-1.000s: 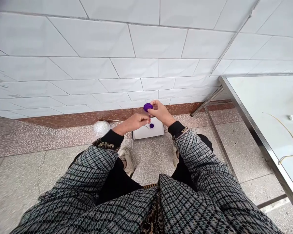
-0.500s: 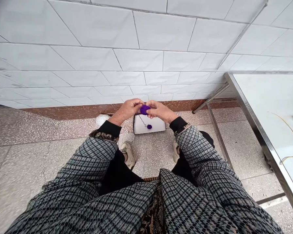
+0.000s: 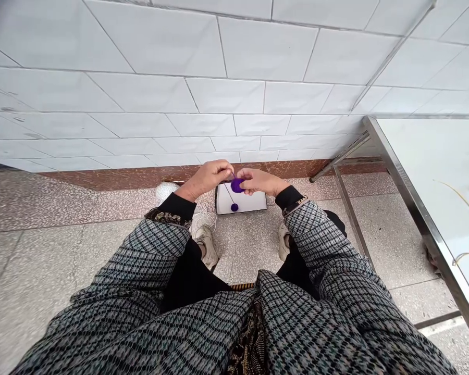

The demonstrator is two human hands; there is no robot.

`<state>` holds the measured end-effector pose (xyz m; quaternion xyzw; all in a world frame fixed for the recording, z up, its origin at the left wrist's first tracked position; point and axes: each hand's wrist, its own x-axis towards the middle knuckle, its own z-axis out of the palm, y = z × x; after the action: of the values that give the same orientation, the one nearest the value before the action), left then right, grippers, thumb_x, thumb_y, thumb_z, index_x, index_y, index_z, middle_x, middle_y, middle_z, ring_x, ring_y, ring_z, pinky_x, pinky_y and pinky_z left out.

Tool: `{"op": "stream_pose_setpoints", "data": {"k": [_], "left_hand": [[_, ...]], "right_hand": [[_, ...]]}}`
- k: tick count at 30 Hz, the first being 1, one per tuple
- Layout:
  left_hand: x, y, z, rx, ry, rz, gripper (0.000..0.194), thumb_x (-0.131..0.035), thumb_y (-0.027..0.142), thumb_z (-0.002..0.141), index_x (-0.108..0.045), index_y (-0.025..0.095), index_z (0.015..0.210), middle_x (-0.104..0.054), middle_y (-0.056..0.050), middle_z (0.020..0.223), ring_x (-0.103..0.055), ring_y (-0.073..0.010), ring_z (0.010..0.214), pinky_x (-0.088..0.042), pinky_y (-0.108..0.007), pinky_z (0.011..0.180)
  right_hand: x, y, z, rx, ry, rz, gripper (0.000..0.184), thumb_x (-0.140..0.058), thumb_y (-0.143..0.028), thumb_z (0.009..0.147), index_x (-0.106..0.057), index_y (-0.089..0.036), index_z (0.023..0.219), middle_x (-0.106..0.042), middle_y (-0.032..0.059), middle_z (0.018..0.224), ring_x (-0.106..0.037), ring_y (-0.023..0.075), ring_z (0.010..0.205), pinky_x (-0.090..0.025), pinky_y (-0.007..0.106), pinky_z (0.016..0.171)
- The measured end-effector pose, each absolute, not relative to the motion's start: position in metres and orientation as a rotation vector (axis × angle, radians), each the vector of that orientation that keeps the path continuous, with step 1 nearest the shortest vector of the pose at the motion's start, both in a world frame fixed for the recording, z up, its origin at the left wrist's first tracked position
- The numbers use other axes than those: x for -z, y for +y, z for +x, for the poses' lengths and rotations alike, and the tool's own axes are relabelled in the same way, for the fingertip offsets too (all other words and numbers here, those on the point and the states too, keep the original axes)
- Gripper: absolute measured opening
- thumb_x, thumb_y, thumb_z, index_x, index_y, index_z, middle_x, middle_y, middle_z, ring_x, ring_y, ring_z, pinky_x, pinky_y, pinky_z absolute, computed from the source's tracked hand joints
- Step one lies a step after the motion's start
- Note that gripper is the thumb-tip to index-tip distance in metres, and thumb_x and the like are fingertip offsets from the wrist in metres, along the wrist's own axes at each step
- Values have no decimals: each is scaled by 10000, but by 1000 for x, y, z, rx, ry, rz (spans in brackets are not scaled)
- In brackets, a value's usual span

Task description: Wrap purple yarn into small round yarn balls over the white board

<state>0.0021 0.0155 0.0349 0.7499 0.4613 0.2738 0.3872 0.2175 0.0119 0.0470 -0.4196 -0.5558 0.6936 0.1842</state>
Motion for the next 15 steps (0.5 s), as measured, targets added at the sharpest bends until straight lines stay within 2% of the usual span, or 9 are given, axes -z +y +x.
{"op": "stream_pose_setpoints", "data": {"k": [3,7,12,15], "left_hand": [[-29,17,4,-640,1253,1857,186,-514,270,898,-641,185,794,-649,-19,761,-556,-176,733,-427,-313,731],[-26,7,18,-408,979,1958,165,-534,233,858,-670,192,774,-603,9,679,-497,-149,642,-398,-292,686],[-34,2,19,-412,842,2013,190,-539,257,877,-700,193,799,-673,-21,763,-545,-158,690,-443,-302,742],[-37,8,9,-573,980,1975,172,-542,253,881,-692,193,823,-718,-46,851,-602,-177,787,-468,-307,788]], "right_hand": [[-55,12,219,-1937,-1258,-967,303,-740,-172,769,-548,-217,1000,-656,-14,848,-582,103,640,-503,251,627],[-52,21,218,-1685,-1072,-1016,373,-778,-239,771,-515,-233,1036,-634,-25,902,-583,92,664,-511,246,649],[-34,27,217,-1472,-1306,-1383,297,-734,-93,746,-585,-196,982,-644,-22,849,-536,85,604,-473,236,572],[-32,22,219,-1604,-1561,-1446,280,-733,-21,713,-636,-193,912,-657,-18,769,-551,108,601,-468,237,537]]}}
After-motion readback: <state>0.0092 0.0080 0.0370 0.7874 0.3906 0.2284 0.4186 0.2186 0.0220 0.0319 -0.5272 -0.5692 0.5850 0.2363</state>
